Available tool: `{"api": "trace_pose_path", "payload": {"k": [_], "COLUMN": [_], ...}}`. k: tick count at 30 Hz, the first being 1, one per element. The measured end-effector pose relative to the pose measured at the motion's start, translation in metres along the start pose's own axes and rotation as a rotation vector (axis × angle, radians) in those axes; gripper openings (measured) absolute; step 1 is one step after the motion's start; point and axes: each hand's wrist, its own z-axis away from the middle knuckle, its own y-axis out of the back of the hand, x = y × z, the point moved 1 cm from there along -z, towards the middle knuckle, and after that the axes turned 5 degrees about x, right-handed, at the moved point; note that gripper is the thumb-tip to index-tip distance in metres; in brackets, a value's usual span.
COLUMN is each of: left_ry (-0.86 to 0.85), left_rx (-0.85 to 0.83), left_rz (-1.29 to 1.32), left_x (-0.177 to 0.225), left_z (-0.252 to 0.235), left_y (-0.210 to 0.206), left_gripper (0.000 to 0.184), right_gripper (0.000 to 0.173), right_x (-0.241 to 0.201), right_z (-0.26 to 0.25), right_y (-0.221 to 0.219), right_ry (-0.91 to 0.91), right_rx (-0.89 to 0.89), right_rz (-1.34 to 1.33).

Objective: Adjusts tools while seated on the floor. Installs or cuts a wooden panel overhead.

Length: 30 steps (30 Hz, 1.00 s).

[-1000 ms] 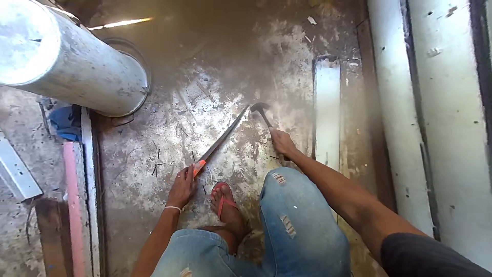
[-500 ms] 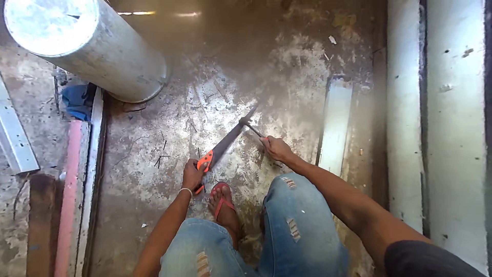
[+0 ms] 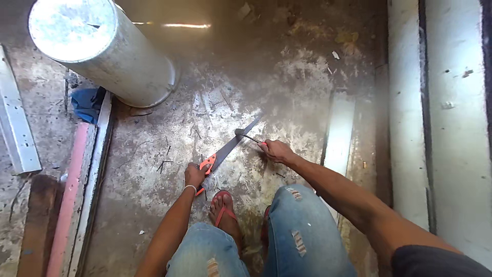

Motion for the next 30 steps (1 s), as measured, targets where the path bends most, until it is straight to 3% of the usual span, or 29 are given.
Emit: {"api": "trace_pose_path", "payload": {"k": [3,6,8,11,15,18,20,22,24,28,30], "left_ry": [0.006,0.008,0.004,0.004,-0.014,-0.009,-0.004,-0.007,-0.012,-0.002,0.006], "left_rx": [-0.017,-0.016,0.006,-0.008,-0.01,-0.003,-0.013,-0.017,-0.01,-0.011,-0.018], "left_rz": [-0.015,-0.022,-0.035,-0.052,-0.074,-0.063,-0.077,-0.092,-0.104,-0.094,-0.1], "left_x": [0.0,0.005,0.007,0.002,0.011,0.013,0.008,0.007,0.009,0.011,0.01], "left_z": [0.001,0.004,0.002,0.004,0.01,0.011,0.011,0.01,0.012,0.012,0.014], "left_y": [-0.001,0.001,0.006,0.004,0.006,0.012,0.01,0.008,0.01,0.013,0.013], "left_gripper": [0.066,0.067,0.068,0.07,0.068,0.068,0.069,0.069,0.069,0.068,0.068], "right_gripper": [0.062,0.072,0.078,0.07,0.078,0.076,0.067,0.066,0.076,0.07,0.068], "right_x": [0.011,0.032,0.03,0.03,0.036,0.025,0.028,0.034,0.03,0.019,0.028], "right_z": [0.009,-0.001,0.001,0.011,-0.003,0.007,0.011,0.005,-0.002,0.004,0.002], "right_y": [-0.014,-0.017,-0.002,-0.007,-0.004,0.005,-0.013,-0.019,-0.006,-0.004,-0.016], "right_ry": [0.069,-0.159,-0.22,-0.15,-0.262,-0.215,-0.159,-0.225,-0.298,-0.178,-0.217], "right_rx": [0.152,0.052,0.083,0.209,0.05,0.196,0.308,0.205,0.062,0.293,0.234], "right_rz": [-0.095,-0.101,-0.121,-0.202,-0.165,-0.217,-0.282,-0.257,-0.228,-0.304,-0.295]}}
